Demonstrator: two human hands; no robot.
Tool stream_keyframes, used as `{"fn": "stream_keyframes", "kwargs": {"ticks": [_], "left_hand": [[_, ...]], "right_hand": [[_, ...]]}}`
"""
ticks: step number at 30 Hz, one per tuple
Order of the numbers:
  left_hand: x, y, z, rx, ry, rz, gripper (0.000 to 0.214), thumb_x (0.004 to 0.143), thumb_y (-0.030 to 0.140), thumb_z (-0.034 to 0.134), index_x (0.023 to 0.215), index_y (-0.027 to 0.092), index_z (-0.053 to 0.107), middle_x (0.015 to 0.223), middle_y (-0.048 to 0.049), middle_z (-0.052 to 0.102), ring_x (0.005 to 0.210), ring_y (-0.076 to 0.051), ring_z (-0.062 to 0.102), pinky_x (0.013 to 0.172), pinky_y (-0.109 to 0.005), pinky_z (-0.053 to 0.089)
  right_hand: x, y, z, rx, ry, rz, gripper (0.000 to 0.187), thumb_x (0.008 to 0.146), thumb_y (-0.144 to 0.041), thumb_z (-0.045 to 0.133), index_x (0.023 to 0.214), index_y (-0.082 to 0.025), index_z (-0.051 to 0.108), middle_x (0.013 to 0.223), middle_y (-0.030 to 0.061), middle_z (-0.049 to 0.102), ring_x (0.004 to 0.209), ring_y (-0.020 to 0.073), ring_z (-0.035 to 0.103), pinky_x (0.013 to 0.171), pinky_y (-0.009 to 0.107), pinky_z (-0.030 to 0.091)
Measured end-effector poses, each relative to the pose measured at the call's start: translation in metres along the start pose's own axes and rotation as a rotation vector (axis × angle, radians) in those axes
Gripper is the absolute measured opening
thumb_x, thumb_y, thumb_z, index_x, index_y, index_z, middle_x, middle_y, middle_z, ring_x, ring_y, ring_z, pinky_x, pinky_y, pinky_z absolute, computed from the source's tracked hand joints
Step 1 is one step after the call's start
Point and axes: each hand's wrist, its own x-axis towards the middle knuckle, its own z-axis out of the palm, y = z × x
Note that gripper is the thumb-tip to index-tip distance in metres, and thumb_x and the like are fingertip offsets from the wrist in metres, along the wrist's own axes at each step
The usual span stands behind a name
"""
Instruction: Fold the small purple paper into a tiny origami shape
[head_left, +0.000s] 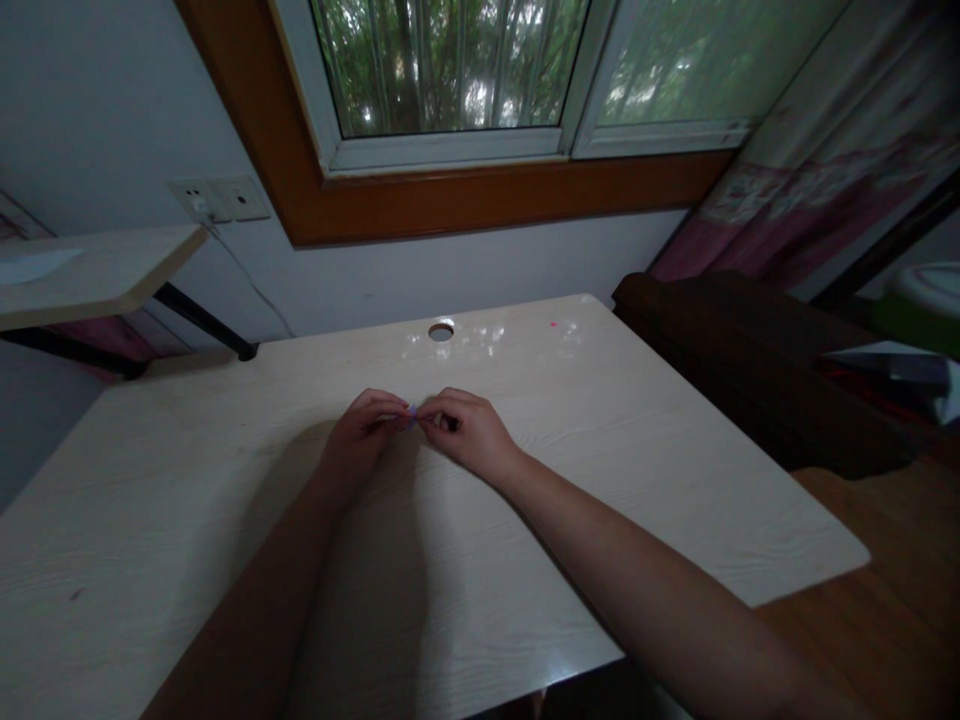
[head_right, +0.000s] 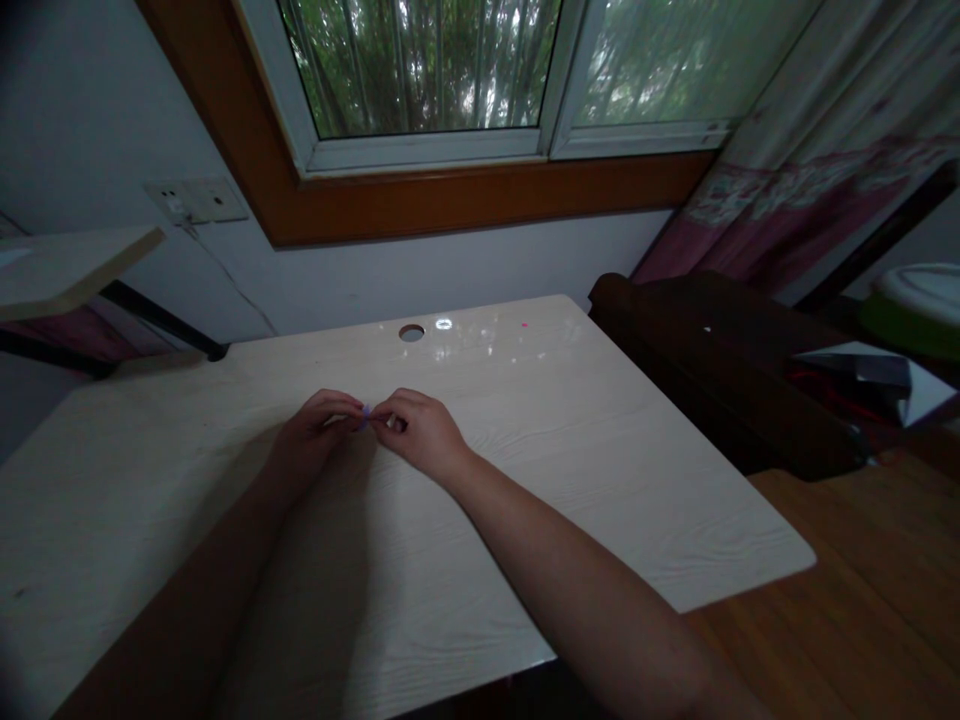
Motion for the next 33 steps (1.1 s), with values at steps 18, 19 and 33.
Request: {"fn": "stream_keyframes", "kwargs": {"ticks": [18, 19, 33], "left_hand": [[0.0009, 0.0017, -0.0036, 0.014, 0.001, -0.047, 0.01, 0.088, 0.027, 0.066, 0.091, 0.026, 0.075, 0.098, -0.0053, 0.066, 0.096, -0.02, 0.062, 0.088, -0.035, 0.051], [0.001, 0.0018, -0.0039, 0.018, 0.004, -0.055, 0.01, 0.088, 0.028, 0.065, 0.091, 0.026, 0.074, 0.098, -0.0054, 0.065, 0.095, -0.02, 0.063, 0.087, -0.035, 0.051], [0.0032, 0.0021, -0.0063, 0.084, 0.067, -0.107, 0.012, 0.088, 0.032, 0.066, 0.086, 0.023, 0.073, 0.094, -0.0045, 0.065, 0.091, -0.019, 0.062, 0.084, -0.033, 0.052]], "right_hand": [[0.0001, -0.0018, 0.0014, 0.037, 0.01, 0.002, 0.017, 0.082, -0.012, 0.065, 0.093, -0.021, 0.074, 0.079, 0.001, 0.065, 0.064, 0.0096, 0.057, 0.062, 0.021, 0.045], [0.0001, -0.0021, 0.0013, 0.041, 0.014, 0.0, 0.017, 0.082, -0.012, 0.065, 0.093, -0.021, 0.075, 0.079, 0.0011, 0.065, 0.063, 0.0096, 0.057, 0.062, 0.021, 0.045], [0.0029, -0.0018, -0.0031, 0.054, 0.169, 0.099, 0.011, 0.085, -0.017, 0.064, 0.088, -0.019, 0.074, 0.077, 0.002, 0.064, 0.062, 0.0107, 0.055, 0.059, 0.023, 0.044]]}}
